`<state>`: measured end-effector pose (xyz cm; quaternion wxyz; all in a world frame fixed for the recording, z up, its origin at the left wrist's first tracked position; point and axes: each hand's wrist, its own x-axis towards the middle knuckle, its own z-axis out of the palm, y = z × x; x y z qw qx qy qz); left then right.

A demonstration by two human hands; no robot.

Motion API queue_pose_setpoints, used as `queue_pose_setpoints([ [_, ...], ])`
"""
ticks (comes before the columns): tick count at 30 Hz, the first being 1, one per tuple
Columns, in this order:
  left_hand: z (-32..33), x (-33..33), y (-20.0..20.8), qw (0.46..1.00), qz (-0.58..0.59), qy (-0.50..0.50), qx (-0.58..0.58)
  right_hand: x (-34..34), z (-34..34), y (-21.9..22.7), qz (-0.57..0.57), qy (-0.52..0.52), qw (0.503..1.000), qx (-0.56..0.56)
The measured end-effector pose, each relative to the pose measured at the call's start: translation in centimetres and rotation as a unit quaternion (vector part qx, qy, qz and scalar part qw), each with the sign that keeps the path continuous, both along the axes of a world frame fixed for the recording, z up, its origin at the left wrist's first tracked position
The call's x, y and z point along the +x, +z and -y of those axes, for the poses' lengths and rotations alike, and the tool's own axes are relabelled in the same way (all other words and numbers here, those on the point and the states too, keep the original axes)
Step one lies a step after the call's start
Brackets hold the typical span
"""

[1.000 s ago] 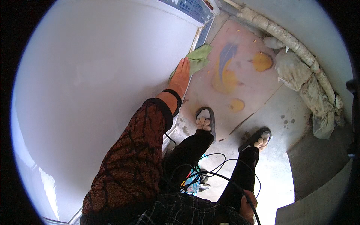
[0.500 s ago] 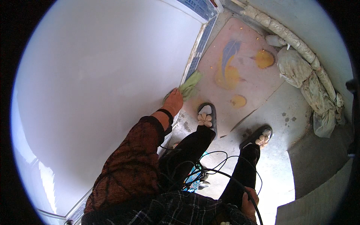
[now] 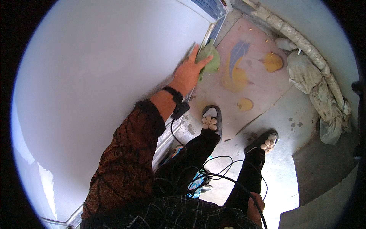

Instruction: The person wipes a white door frame and adjacent wall with a green cloth, then rinses and wrings the cloth in a metal basin at an outdoor sink. The person walks through a courtyard and enters a living room, carrying the cloth.

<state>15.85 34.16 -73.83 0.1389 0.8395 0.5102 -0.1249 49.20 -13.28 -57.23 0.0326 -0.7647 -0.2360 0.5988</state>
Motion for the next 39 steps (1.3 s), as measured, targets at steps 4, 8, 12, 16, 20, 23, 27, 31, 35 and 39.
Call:
queue_pose_setpoints([
  [4,-6.2,2.8,-1.8,0.995,-0.01,-0.07,0.076,0.0,-0.7,0.0,0.002,0.005,1.0,-0.013],
  [8,-10.9,5.4,-3.3,0.95,-0.011,-0.234,0.206,0.1,-1.5,0.1,0.0,0.014,1.0,-0.002],
  [12,-13.2,6.6,-4.4,0.89,-0.235,-0.3,0.251,0.2,-1.9,0.1,-0.012,0.021,0.999,-0.026],
  [16,-11.5,6.1,-6.3,0.849,-0.392,-0.321,0.154,0.1,-1.8,0.0,-0.002,0.005,1.0,-0.025],
  [20,-10.4,5.7,-8.3,0.846,-0.388,-0.303,0.204,0.0,-1.4,-0.1,0.01,0.007,0.999,-0.051],
  [23,-10.5,6.4,-9.0,0.861,-0.379,-0.279,0.194,-0.1,-1.3,0.0,0.003,0.001,0.999,-0.053],
  [27,-9.6,7.4,-8.9,0.889,-0.391,-0.214,0.1,-0.1,-1.1,0.0,0.003,-0.016,0.999,-0.033],
  [31,-7.8,6.7,-9.0,0.912,-0.359,-0.16,0.114,-0.1,-0.7,0.0,0.007,-0.028,0.999,-0.017],
  [35,-5.0,4.2,-9.7,0.975,-0.203,-0.029,0.084,0.2,-0.4,0.1,0.0,-0.032,0.999,-0.023],
  [39,-2.1,1.6,-10.0,0.993,-0.098,0.026,0.065,0.5,-0.2,0.2,-0.007,-0.032,0.999,-0.008],
])
